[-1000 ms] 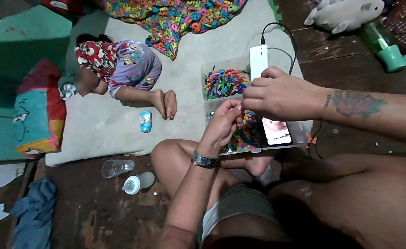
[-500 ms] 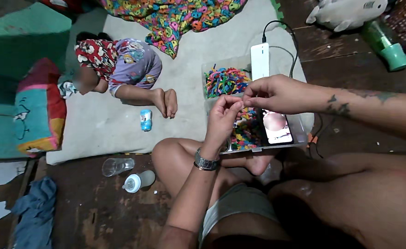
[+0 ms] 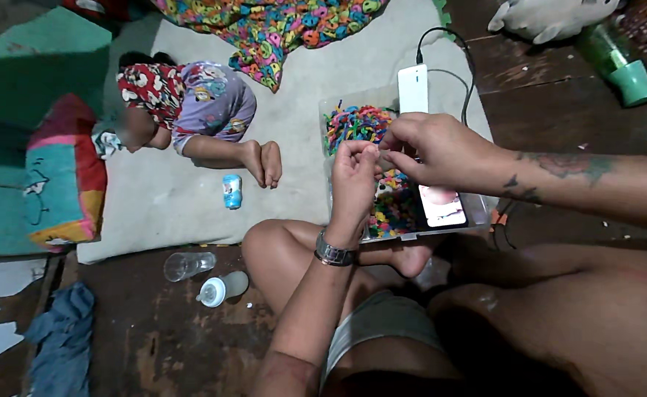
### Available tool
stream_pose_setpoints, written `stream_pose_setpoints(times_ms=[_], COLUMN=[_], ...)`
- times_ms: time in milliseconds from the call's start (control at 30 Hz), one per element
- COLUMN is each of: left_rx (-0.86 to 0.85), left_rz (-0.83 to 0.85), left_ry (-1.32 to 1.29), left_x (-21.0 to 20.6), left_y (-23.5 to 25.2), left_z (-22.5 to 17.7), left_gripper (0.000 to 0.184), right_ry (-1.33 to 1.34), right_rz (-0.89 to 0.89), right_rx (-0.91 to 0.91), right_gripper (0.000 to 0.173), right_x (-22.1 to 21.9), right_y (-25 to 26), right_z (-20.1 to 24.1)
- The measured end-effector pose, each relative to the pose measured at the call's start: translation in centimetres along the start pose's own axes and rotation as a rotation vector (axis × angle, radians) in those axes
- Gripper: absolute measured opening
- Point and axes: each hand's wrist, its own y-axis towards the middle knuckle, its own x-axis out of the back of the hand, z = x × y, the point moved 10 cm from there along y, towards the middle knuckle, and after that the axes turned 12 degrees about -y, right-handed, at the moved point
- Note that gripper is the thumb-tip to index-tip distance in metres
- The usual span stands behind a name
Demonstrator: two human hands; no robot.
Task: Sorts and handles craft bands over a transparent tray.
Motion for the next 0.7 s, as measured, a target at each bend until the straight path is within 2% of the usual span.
stream_pose_setpoints(times_ms=[133, 267, 367, 500, 633, 700], left_rx=[0.068, 0.066, 0.025, -0.017, 0.008, 0.004], left_rz=[0.018, 0.017, 0.041, -0.012, -0.010, -0.022], left_ry=[-0.280, -0.415, -0.398, -0.333, -0.408, -0.363], left_x=[-0.9, -1.3, -1.3, -1.0, -1.4, -1.2], left_y=[0.1, 0.4, 0.3, 0.2, 0.3, 0.2], left_z=[0.4, 0.5, -0.2, -0.8, -0.5, -0.5], left_gripper=[0.006, 0.008, 0.006, 0.009, 0.008, 0.009], right_ry=[0.033, 0.198, 0.265, 0.321, 0.298, 0.287], right_rz=[-0.013, 0.052, 0.085, 0.075, 0.061, 0.057], right_rx=[0.006, -0.170, -0.217, -0.225, -0.241, -0.257], right_gripper=[0.009, 0.008, 0.008, 0.010, 0.009, 0.009], right_x=[0.3, 0.1, -0.2, 0.1, 0.2, 0.3], right_y=[0.1, 0.1, -0.1, 0.1, 0.2, 0.2], right_z=[-0.3, -1.6, -1.8, -1.5, -1.8, -2.1])
